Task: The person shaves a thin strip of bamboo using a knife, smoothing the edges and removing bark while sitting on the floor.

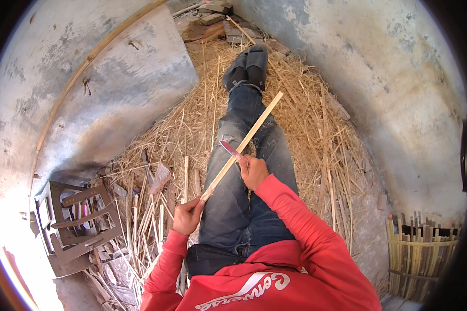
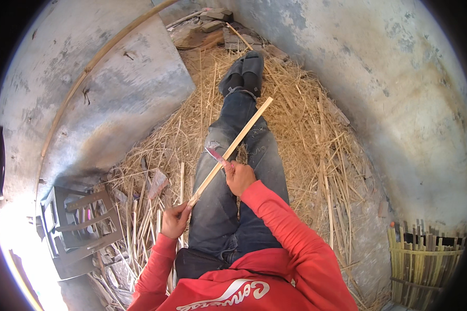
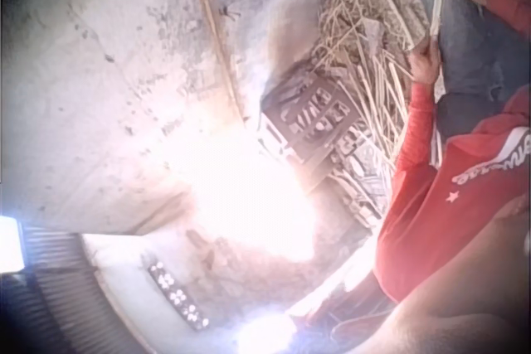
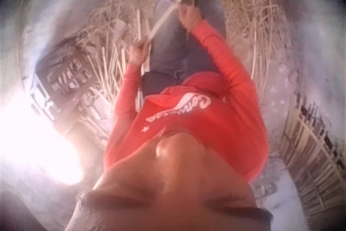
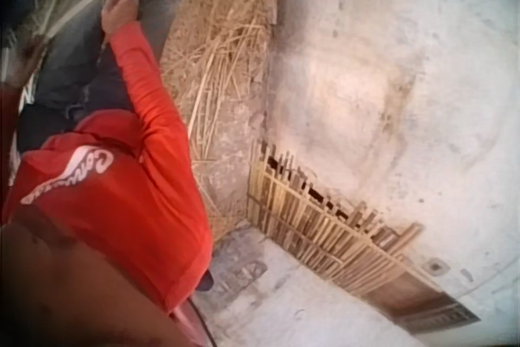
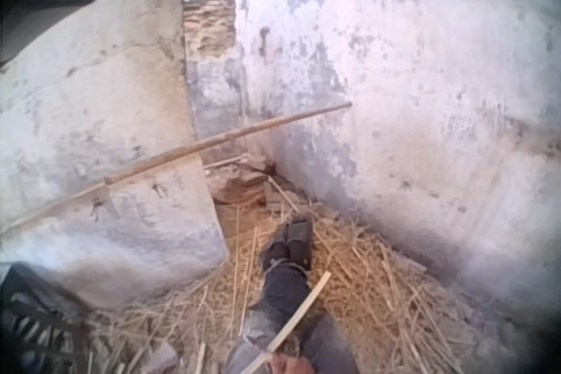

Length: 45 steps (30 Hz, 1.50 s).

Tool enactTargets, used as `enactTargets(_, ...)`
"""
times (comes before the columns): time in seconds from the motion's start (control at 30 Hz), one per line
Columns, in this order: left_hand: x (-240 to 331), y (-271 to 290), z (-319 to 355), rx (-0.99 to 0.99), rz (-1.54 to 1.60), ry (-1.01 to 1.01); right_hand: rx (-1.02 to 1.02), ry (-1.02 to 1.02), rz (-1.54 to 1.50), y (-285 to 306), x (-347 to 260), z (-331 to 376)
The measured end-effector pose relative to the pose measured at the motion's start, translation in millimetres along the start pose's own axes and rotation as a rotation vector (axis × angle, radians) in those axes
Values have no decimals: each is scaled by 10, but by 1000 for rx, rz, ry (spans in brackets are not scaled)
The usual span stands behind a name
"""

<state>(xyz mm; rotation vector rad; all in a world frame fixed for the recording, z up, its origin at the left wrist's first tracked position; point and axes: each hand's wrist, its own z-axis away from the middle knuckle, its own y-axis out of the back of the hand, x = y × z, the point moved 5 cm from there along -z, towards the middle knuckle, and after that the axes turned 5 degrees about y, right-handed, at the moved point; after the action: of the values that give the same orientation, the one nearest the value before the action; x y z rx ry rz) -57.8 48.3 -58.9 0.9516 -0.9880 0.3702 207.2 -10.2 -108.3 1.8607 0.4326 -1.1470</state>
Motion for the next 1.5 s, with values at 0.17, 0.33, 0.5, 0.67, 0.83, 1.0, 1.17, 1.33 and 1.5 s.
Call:
enactTargets(0.17,426,-241,-325,41,-93,-81,-73,9,-10,-19,-116,58)
enactTargets(0.33,610,-370,-600,-34,-193,-103,-110,-45,-114,-41,-128,122)
enactTargets(0.5,614,-247,-497,75,-102,-134,-402,-462,-593,-64,183,140)
enactTargets(0.67,472,-95,-413,150,-152,-135,2,-221,-382,506,127,-96)
enactTargets(0.83,381,53,-428,255,-169,-112,73,-160,-72,694,-82,-27)
enactTargets(1.0,471,74,-471,313,-143,-139,-38,-242,258,594,12,123)
enactTargets(1.17,570,19,-459,258,-91,-117,-254,-291,434,699,-108,133)
enactTargets(1.33,474,-18,-459,269,-141,-175,-488,-238,657,860,-340,39)
enactTargets(1.5,530,-80,-408,221,-146,-121,-499,-181,812,885,-339,59)
